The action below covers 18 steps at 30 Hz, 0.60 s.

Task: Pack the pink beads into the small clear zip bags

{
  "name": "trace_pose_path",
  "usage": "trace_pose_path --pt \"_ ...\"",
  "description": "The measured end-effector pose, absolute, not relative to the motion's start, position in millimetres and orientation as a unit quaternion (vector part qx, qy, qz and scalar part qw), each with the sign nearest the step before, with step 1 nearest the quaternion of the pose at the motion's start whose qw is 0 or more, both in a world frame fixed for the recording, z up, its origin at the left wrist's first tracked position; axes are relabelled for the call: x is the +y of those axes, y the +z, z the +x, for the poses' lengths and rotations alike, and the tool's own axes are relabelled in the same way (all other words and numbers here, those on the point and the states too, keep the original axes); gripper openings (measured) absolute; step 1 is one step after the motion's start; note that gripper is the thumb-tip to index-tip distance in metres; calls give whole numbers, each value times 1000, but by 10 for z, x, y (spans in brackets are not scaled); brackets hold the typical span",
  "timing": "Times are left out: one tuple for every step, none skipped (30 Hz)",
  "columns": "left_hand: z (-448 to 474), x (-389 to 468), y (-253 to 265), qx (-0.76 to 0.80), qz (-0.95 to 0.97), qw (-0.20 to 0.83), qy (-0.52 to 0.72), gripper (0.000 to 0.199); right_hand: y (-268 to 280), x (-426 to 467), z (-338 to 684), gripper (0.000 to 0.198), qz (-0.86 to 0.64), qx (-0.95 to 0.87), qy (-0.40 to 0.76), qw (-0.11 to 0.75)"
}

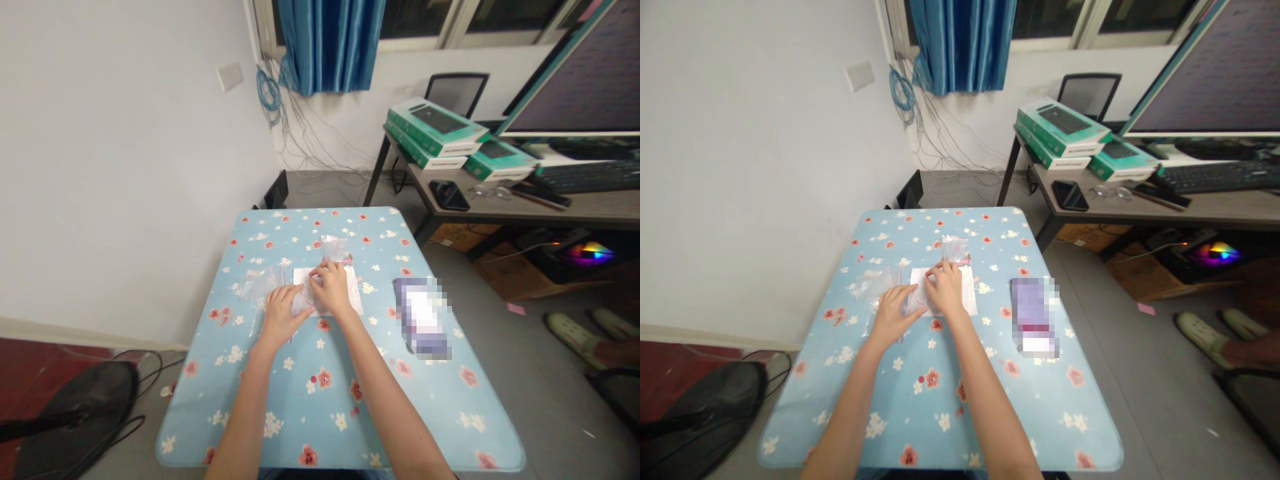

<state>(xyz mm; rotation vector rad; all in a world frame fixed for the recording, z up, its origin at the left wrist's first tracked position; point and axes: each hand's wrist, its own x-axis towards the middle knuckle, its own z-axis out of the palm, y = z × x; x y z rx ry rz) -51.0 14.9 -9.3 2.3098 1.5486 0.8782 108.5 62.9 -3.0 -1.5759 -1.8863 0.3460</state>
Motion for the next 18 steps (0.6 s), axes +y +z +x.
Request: trace_pose_path --pt "-511 150 -91 528 787 112 300 46 -17 609 1106 14 -592 -713 147 346" --pt "-512 150 -89 528 786 113 301 45 -1 585 1129 14 -583 -705 165 369" --pt "-514 150 -88 528 785 113 303 45 16 557 1153 13 -573 -698 184 389" --pt "-514 149 -87 528 784 113 305 45 35 525 1177 13 -562 -693 203 404" --pt "-514 149 -86 528 783 114 308 45 54 490 1197 12 -552 -690 221 414" --pt "-513 147 -84 528 782 115 311 46 74 454 1214 11 -543 -688 237 419" --pt "-512 146 -81 527 781 116 314 46 92 417 1226 10 -534 -689 252 420" --pt "-509 144 -77 526 780 117 317 46 107 382 1233 10 -527 -691 265 418" --pt "-506 141 -71 525 779 118 320 46 120 349 1234 9 -521 -694 275 413" --pt "-503 138 -66 525 779 119 322 46 128 320 1230 9 -515 -699 283 408" --pt "-499 135 -60 523 779 120 324 45 133 295 1223 9 -509 -704 288 402" --pt "-496 133 -55 521 780 120 325 45 133 276 1214 9 -504 -710 292 397" --pt "-494 131 -51 518 781 121 326 44 130 263 1204 9 -499 -714 294 393" --pt "-492 131 -48 516 782 121 327 44 124 255 1196 9 -496 -717 295 392" --pt "-492 131 -46 515 783 120 328 43 117 254 1190 9 -495 -716 295 394" --pt "-492 132 -46 515 783 119 328 43 110 258 1188 9 -497 -713 294 398" --pt "-492 134 -47 516 783 118 328 44 101 268 1191 10 -500 -709 292 403" --pt "-493 136 -49 516 783 116 327 45 91 284 1198 10 -506 -703 288 409"
